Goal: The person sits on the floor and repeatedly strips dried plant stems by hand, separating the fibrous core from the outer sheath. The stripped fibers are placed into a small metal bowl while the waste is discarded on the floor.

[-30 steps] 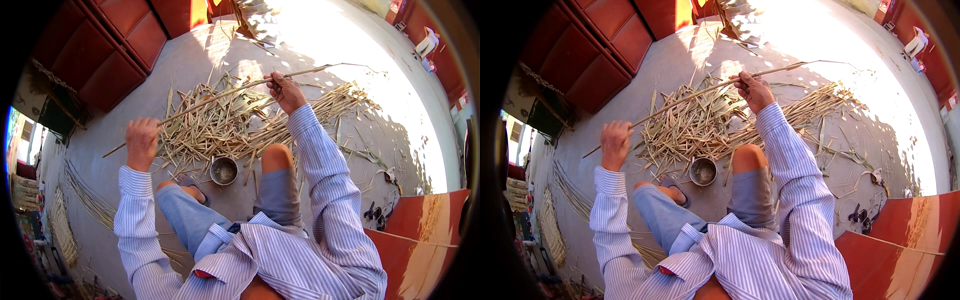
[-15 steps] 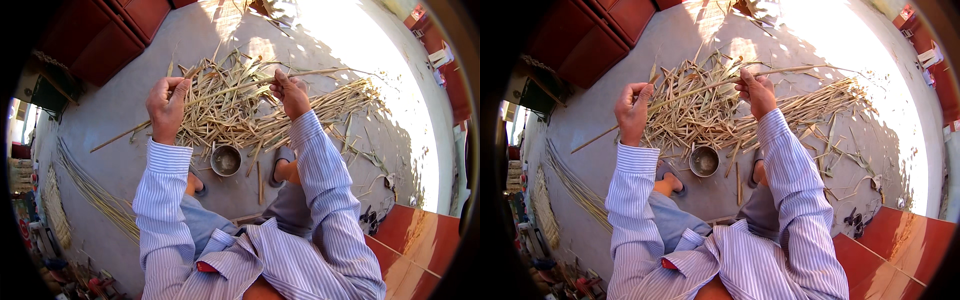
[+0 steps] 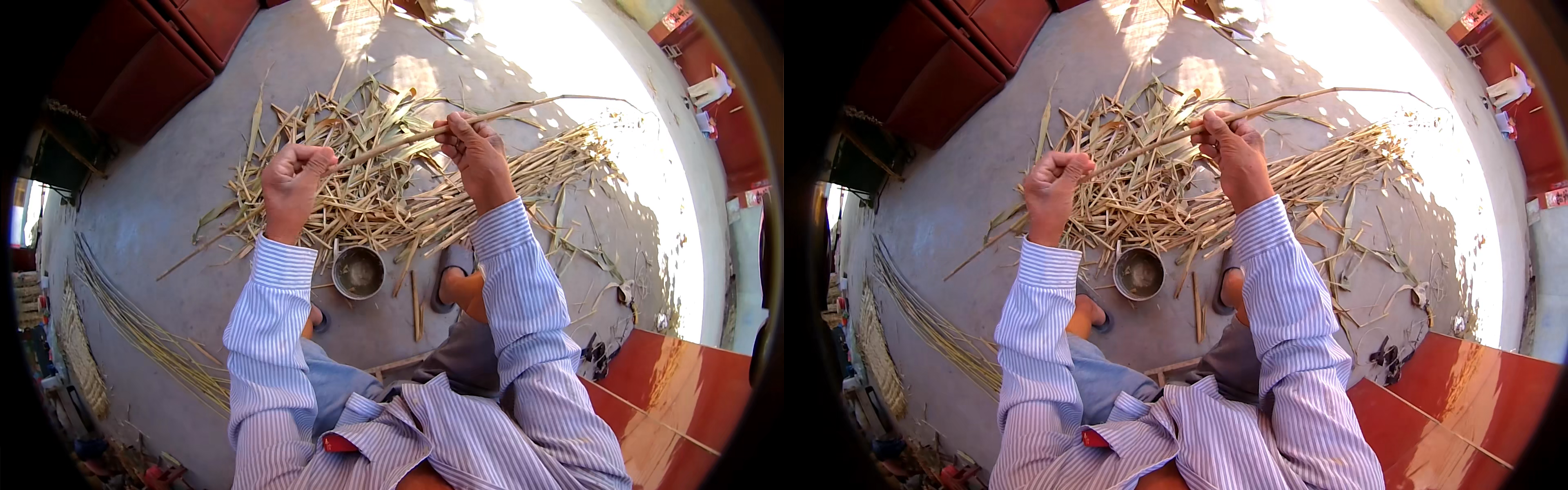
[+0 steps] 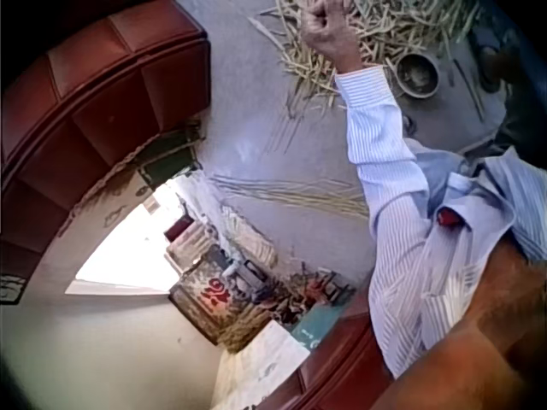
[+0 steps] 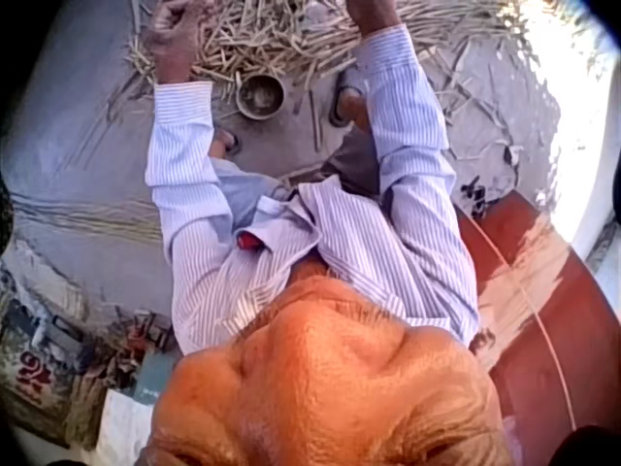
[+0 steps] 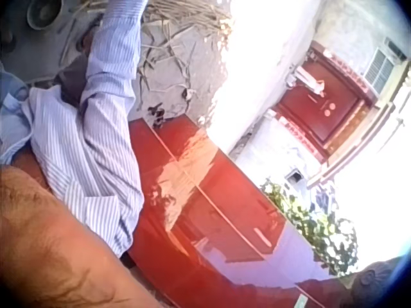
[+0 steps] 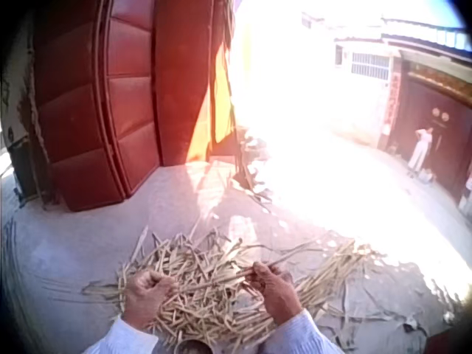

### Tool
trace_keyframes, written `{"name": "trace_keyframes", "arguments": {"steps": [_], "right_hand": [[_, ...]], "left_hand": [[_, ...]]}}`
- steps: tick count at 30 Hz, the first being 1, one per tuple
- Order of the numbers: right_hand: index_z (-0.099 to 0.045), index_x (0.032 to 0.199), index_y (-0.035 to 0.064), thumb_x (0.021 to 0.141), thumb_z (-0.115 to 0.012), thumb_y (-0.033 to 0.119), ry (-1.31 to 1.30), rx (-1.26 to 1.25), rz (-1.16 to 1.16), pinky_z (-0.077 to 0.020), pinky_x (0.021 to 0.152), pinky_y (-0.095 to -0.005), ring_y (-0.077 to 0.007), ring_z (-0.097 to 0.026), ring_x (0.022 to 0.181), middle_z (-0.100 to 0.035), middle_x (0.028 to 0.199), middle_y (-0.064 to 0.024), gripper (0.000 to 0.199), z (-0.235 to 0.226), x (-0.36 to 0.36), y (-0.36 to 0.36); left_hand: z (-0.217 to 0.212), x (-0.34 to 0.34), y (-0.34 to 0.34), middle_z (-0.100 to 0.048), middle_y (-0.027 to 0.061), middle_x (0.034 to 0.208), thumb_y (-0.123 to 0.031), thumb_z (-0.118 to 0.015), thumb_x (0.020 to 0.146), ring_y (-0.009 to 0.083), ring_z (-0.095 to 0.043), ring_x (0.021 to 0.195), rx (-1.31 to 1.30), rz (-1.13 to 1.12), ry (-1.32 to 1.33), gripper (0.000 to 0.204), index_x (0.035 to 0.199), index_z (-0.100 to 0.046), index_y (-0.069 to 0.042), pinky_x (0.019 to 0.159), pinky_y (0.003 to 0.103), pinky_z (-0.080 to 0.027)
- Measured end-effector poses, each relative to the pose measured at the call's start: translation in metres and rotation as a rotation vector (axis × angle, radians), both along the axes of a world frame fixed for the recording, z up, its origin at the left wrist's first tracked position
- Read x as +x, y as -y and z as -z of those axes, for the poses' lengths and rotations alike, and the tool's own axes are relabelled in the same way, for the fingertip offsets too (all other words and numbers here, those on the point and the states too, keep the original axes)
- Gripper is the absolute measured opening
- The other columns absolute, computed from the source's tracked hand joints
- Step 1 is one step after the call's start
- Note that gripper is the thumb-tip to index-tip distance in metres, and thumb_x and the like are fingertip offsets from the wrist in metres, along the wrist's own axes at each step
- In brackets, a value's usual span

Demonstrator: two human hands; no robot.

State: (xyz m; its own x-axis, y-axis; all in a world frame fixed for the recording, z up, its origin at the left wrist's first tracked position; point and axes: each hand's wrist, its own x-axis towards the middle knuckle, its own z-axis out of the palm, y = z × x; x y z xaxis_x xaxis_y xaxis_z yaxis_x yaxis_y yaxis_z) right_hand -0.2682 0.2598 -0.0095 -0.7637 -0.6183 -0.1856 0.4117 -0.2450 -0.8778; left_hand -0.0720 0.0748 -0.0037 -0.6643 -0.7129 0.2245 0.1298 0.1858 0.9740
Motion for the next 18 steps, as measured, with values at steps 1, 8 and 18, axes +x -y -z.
{"name": "trace_keyframes", "arguments": {"steps": [1, 8, 18], "right_hand": [[-0.06, 0.104, 0.0064, 0.094, -0.064, 0.024, 0.001, 0.038, -0.001, -0.051, 0.063, -0.0178, -0.0096, -0.066, 0.08, -0.071, 0.093, -0.0053, 0.021, 0.004, 0.001, 0.003], [-0.061, 0.108, 0.0048, 0.096, -0.061, 0.025, -0.056, 0.055, -0.074, -0.053, 0.068, -0.0177, -0.0083, -0.066, 0.085, -0.071, 0.097, -0.0042, 0.024, 0.002, 0.027, 0.021], [-0.063, 0.098, 0.0039, 0.093, -0.065, 0.03, -0.023, 0.075, 0.01, -0.0539, 0.062, -0.0198, -0.0112, -0.068, 0.075, -0.07, 0.09, -0.007, 0.027, 0.006, 0.039, 0.035]], "left_hand": [[-0.002, 0.002, 0.007, -0.069, 0.004, 0.078, -0.016, -0.07, 0.089, 0.0072, -0.06, 0.067, 0.057, -0.102, -0.028, 0.013, 0.089, -0.067, -0.004, 0.059, 0.026, -0.047], [-0.001, 0.005, -0.001, -0.064, 0.0098, 0.068, -0.03, -0.063, 0.091, 0.0264, -0.061, 0.059, -0.817, 0.066, 0.305, 0.026, 0.085, -0.067, -0.005, 0.057, 0.037, -0.046], [-0.003, 0.008, -0.001, -0.058, 0.0081, 0.067, -0.019, -0.074, 0.081, 0.0253, -0.056, 0.061, -0.911, -0.068, 0.198, 0.02, 0.077, -0.061, -0.005, 0.054, 0.036, -0.043]]}}
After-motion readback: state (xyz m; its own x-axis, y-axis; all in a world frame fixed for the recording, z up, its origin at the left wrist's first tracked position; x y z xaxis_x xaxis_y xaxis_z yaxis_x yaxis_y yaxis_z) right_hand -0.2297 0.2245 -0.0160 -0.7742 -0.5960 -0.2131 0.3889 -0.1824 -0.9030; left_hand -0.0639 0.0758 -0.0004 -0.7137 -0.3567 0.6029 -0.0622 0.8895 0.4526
